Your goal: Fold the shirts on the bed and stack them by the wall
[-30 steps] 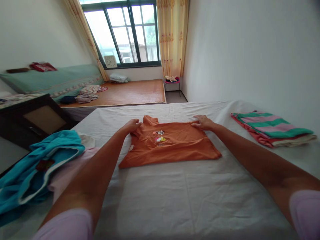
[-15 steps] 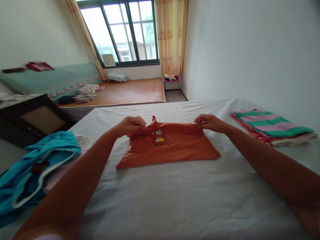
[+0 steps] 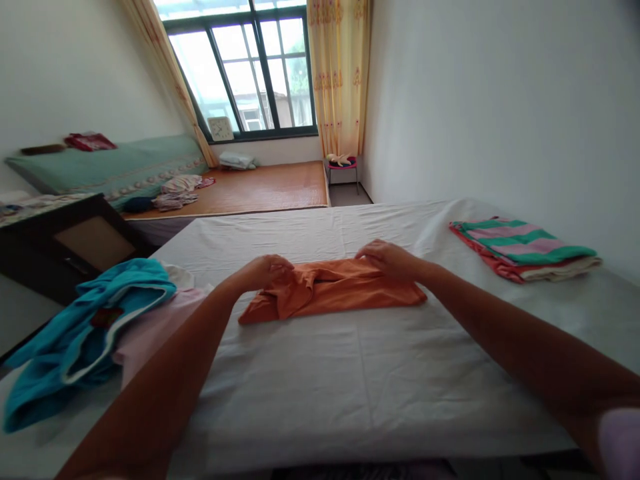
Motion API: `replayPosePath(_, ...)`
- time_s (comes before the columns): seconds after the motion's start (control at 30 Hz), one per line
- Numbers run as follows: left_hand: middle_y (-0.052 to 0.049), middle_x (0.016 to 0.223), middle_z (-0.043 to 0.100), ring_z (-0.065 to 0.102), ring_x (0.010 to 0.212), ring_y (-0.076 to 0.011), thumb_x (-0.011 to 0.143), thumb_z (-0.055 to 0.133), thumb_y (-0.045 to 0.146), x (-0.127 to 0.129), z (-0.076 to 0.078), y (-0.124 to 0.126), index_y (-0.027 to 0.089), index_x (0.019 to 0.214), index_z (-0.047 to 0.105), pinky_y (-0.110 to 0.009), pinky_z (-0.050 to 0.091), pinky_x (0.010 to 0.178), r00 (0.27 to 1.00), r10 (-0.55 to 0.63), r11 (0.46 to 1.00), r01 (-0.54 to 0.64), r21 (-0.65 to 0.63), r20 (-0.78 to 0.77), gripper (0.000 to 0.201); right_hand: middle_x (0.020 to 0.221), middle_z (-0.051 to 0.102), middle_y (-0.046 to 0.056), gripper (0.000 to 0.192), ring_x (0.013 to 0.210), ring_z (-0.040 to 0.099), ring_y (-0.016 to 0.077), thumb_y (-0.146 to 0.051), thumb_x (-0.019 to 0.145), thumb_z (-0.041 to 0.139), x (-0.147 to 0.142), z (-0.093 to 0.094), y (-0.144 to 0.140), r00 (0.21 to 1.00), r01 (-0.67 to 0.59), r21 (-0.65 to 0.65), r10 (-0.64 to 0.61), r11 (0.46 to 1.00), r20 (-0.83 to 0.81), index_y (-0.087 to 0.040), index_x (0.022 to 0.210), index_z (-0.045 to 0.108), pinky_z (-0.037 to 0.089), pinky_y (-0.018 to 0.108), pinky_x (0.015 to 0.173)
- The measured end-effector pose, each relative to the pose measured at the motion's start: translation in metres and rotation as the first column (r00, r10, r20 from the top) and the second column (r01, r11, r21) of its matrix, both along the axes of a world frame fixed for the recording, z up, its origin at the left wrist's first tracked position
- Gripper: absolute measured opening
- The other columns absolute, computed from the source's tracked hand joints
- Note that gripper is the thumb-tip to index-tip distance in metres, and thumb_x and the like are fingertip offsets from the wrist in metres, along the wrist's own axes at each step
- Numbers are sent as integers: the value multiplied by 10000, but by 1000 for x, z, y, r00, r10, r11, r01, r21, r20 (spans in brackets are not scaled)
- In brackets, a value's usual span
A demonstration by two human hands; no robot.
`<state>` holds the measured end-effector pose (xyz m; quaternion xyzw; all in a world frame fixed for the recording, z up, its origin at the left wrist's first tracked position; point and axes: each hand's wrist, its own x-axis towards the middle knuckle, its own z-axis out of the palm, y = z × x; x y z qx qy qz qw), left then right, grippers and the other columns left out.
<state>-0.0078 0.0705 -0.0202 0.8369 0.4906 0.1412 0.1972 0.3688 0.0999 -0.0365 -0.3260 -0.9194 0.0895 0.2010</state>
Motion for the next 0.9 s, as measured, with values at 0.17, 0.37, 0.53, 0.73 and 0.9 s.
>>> replayPosePath(0.17, -93, 1157, 692, 621, 1094, -238, 837, 461, 284, -14, -30, 11, 196, 1083, 726, -342, 449, 989, 962, 264, 937, -239, 253, -67, 373, 1455, 510, 45, 473, 1371, 412, 247, -460, 984, 401, -41, -40, -23, 993, -58, -104, 68, 993, 93, -274, 1398, 533, 296, 456, 1142)
replayPosePath(0.37, -72, 951, 744, 683, 917, -255, 900, 391, 499, -44, -31, 5, 235, 1130, 694, -327, 497, 805, 821, 527, 849, -500, 170, -220, 464, 1485, 474, 39, 510, 1411, 353, 237, -489, 1000, 349, -40, -59, -25, 993, -21, -68, 29, 997, 110, -258, 1428, 500, 244, 453, 1170)
replayPosePath(0.53, -21, 654, 709, 681, 735, -230, 726, 622, 598, -45, -30, 2, 250, 1106, 715, -278, 488, 668, 832, 551, 833, -553, -11, -59, 523, 1453, 512, 54, 470, 1373, 411, 236, -456, 995, 382, -41, -53, -24, 996, -54, -70, 59, 996, 66, -261, 1392, 541, 284, 460, 1151)
replayPosePath(0.73, -12, 713, 677, 600, 614, -139, 572, 777, 472, -32, -35, 5, 169, 1006, 725, -256, 496, 584, 610, 487, 862, -453, -230, 624, 532, 1430, 536, 44, 421, 1361, 427, 250, -418, 992, 409, -39, -46, -25, 999, -43, -45, 43, 998, -1, -307, 1371, 556, 318, 489, 1123)
replayPosePath(0.9, -40, 840, 661, 620, 674, -156, 622, 706, 408, -34, -47, 12, 156, 971, 716, -304, 541, 636, 605, 557, 813, -536, -227, 570, 430, 1389, 572, 56, 371, 1326, 460, 264, -359, 979, 445, -26, -50, -14, 1000, -8, -24, 8, 1000, 7, -286, 1294, 629, 345, 485, 1104)
